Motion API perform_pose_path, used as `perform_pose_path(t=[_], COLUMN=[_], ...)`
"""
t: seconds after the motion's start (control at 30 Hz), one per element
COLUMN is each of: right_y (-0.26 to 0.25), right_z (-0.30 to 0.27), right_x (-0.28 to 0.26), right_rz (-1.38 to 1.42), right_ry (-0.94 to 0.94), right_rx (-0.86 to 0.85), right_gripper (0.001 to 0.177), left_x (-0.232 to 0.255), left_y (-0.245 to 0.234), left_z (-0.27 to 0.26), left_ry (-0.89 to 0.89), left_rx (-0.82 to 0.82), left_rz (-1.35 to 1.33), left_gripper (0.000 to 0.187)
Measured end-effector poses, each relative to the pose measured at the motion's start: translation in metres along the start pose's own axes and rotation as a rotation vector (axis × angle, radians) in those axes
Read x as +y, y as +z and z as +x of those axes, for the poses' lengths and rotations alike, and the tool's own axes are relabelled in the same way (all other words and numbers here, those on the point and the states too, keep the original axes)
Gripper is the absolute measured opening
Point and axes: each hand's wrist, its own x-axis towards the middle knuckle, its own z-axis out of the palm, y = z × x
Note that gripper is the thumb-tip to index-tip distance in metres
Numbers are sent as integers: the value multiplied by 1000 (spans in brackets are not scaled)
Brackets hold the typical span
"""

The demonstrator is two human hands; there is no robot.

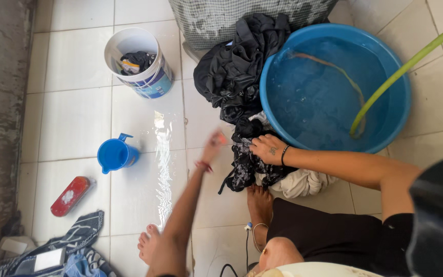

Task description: The person hand-washes several pieces of clothing on a tiled floor. They use a blue scoop to pour water from a large blue basin onto the clothes, scrub them by hand, and then place the wet items into a white bucket.

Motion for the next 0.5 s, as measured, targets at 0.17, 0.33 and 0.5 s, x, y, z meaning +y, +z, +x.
perform_pose_path(t=[0.17,0.33,0.5], right_y=[-50,-132,-214], right_z=[18,23,29], right_x=[-11,-43,-17], right_rz=[313,239,687], right_ry=[-12,-99,189], right_rx=[98,517,692], right_gripper=[13,17,18], left_x=[83,57,34], left_y=[53,-44,-183], left_z=[-119,-124,-135], left_ry=[-422,-32,-161], left_rx=[273,484,692], left_rz=[-678,-489,-457], left_gripper=[41,40,47])
